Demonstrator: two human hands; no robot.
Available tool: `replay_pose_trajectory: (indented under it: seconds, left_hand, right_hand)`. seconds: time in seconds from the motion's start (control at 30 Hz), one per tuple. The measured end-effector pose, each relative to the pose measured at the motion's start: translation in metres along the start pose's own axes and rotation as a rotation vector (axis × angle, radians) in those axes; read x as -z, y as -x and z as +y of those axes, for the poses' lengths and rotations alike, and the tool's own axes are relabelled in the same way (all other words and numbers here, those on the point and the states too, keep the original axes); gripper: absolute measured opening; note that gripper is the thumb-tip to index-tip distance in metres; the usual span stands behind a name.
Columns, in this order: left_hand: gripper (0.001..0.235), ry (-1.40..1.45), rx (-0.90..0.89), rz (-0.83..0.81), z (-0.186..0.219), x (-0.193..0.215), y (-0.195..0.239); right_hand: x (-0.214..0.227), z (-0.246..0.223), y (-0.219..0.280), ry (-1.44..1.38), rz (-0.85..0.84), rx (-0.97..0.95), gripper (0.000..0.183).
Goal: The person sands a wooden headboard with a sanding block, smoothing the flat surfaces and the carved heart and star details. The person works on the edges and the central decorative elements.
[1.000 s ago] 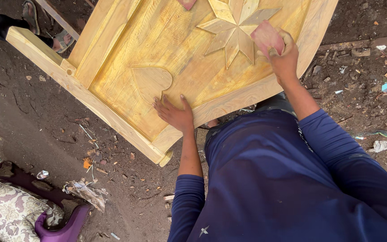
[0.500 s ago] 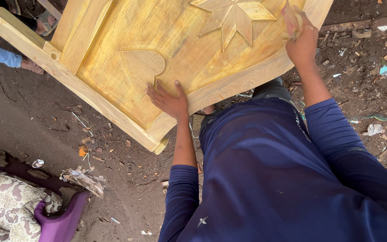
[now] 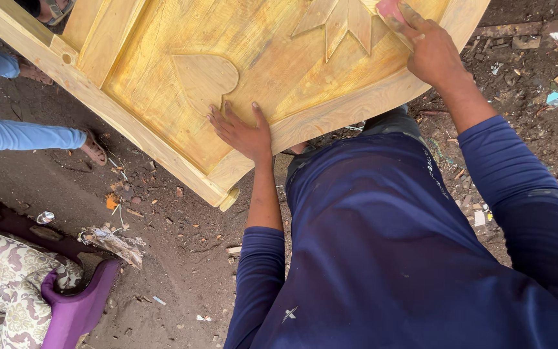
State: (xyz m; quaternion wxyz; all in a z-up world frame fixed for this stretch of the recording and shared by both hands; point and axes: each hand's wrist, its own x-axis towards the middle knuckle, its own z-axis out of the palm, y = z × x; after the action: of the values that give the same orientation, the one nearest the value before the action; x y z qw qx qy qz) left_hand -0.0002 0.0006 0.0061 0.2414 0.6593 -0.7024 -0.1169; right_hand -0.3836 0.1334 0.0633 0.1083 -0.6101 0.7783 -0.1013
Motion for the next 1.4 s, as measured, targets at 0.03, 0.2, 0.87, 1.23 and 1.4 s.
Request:
replay_pose_trajectory:
  seconds: [0.03, 0.2, 0.87, 1.23, 1.4]
  left_hand:
    - [0.067, -0.003, 0.0, -0.004, 0.001, 0.0, -0.001]
    - [0.067, -0.006, -0.007, 0.004, 0.0, 0.0, 0.002]
    - [0.065, -0.016, 0.011, -0.015, -0.002, -0.001, 0.004]
    - [0.067, -0.01, -0.002, -0.013, -0.006, -0.006, 0.004]
    - [0.068, -0.012, -0.007, -0.024, -0.012, -0.006, 0.003]
  right_hand:
    - [0.001, 0.004, -0.001, -0.023, -0.002, 0.004, 0.089]
    - [0.008, 0.013, 0.004, -0.118, -0.037, 0.033, 0.083]
    - [-0.03, 0.043, 0.005, -0.023, 0.033, -0.125, 0.045]
    - [-0.016, 0.023, -0.003, 0.055, 0.109, 0.025, 0.078]
    - [-0.037, 0.02, 0.005, -0.015, 0.1, 0.003, 0.079]
